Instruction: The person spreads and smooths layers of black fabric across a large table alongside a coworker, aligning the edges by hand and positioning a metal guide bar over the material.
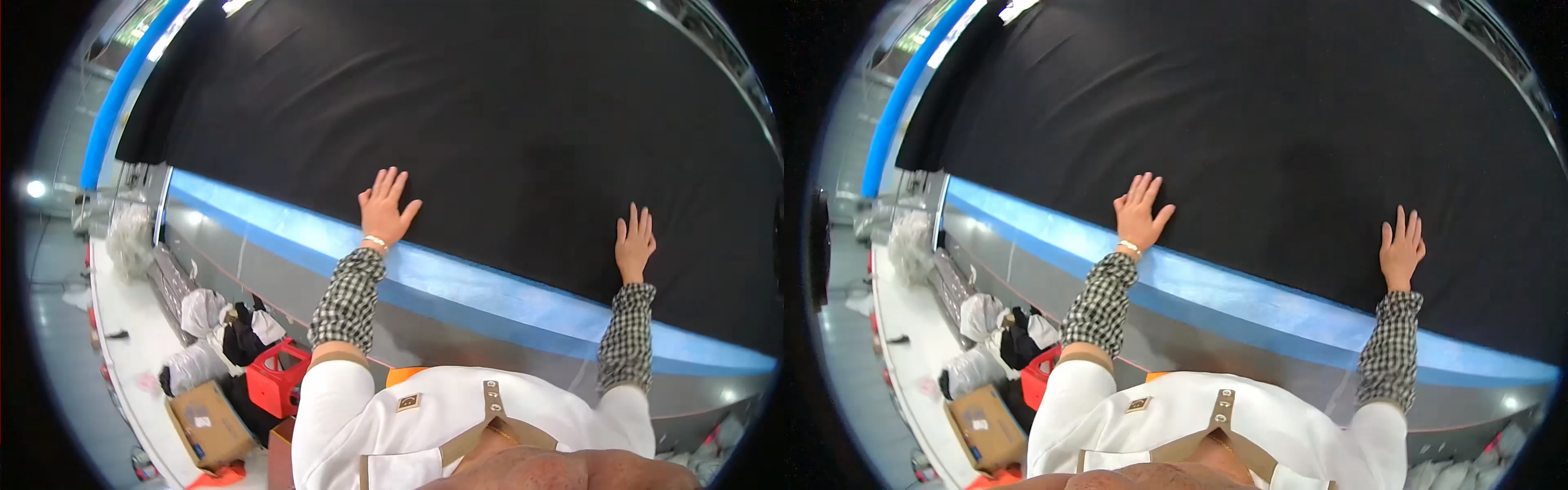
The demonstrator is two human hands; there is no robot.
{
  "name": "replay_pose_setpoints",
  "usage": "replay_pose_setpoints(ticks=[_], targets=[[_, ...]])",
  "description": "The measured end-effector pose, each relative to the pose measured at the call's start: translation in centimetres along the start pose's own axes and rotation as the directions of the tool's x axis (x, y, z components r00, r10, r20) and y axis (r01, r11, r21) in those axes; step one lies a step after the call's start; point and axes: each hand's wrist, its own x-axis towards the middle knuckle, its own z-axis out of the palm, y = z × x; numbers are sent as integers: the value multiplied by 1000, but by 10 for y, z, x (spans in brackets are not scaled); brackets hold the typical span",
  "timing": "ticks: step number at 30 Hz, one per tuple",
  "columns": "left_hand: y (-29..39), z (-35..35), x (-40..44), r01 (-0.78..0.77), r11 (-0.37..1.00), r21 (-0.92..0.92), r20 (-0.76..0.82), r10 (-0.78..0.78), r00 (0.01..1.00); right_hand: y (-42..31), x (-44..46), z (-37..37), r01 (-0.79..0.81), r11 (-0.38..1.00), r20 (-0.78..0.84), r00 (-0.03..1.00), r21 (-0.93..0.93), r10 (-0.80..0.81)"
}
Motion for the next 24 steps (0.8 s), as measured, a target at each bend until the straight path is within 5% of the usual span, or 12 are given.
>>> replay_pose_setpoints(ticks=[3, 7, 10, 13, 15, 17, 19, 22, 24], targets=[[-3, 7, -4, 25, 999, -22, -21, -25, 999, -8, -20, 4, -57, 998, 46, 997, 10, 57], [27, 37, 10, 281, 959, 26, -47, -279, 959, -2, -23, 32, -40, 999, 90, 995, -1, 40], [6, 45, -11, 133, 984, -119, 3, -134, 991, -24, -32, 38, 55, 996, 135, 989, 70, -64], [-47, 10, -60, 167, 980, -106, 89, -158, 983, -61, -32, -3, 248, 931, 298, 897, 268, -325], [-106, -18, -103, 374, 927, -42, 108, -368, 924, -110, -25, -31, 324, 816, 155, 884, 478, -442], [-179, -33, -151, 512, 836, 200, 4, -523, 852, -191, -19, -75, 414, 736, 41, 858, 536, -512], [-230, -59, -185, 600, 769, 220, -22, -611, 792, -265, -1, -76, 495, 696, -53, 832, 519, -552], [-255, -74, -207, 585, 781, 220, -46, -591, 806, -370, 37, -64, 493, 697, -226, 867, 521, -444], [-253, -78, -211, 589, 787, 183, -56, -589, 806, -417, 36, -22, 431, 792, -161, 901, 432, -402]])
